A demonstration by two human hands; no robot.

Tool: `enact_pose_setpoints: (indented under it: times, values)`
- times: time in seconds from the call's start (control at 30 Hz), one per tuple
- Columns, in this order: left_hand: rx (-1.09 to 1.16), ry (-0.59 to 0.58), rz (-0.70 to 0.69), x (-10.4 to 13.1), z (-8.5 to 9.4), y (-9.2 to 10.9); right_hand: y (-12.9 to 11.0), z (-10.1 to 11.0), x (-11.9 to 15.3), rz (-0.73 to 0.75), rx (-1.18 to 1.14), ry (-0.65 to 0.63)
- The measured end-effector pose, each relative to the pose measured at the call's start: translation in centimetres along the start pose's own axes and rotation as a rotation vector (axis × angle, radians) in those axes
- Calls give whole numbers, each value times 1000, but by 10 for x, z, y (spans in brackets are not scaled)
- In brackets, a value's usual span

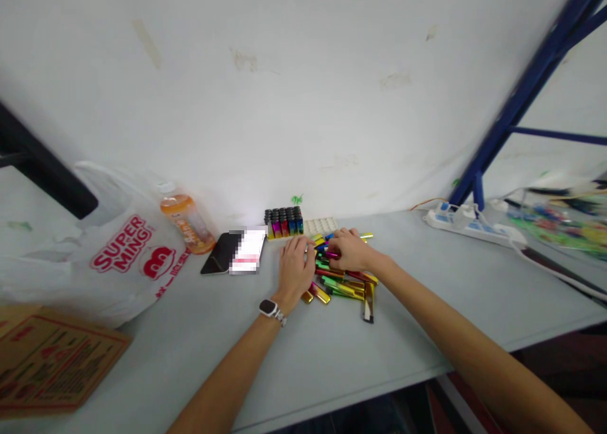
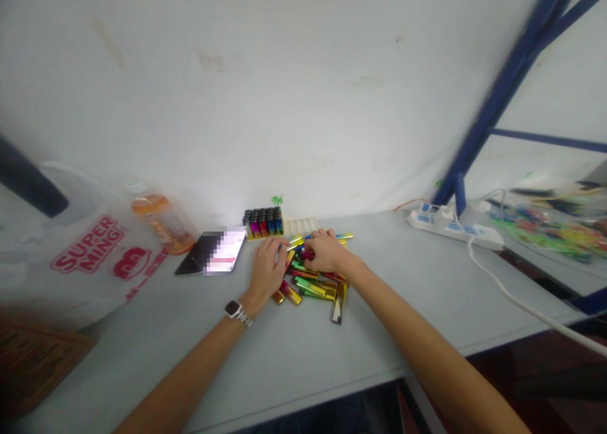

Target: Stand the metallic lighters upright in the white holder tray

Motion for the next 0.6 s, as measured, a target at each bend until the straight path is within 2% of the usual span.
enact_pose_setpoints:
  times: [0.07, 0.13, 0.27, 0.37, 0.5, 0.6]
  values:
    - [40, 53, 20, 3, 6, -4, -3, 3, -3, 26, -97, 54]
    - [94, 114, 52, 7, 12, -10, -5, 8, -5, 10, -325, 104]
    - [187, 185, 100, 12, 16, -19, -18, 10, -9, -46, -1058, 97]
    - [220, 171, 94, 13, 12, -19, -26, 1, -10, -124, -1472, 64]
    - [245, 130, 68, 14, 7, -14, -27, -20, -5, -259, -1717, -112]
    - [259, 115, 69, 14, 6, -13, -18, -31, 2, -369, -1716, -156]
Point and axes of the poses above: each hand's wrist, its own x-axis away from the middle knuckle, its own z-axis out of the back of the hand, y = z × x, the point moved 7 cm from there along -x, towards the middle knuckle, and after that the axes turned 13 degrees about -z, right-handed, at the moved point
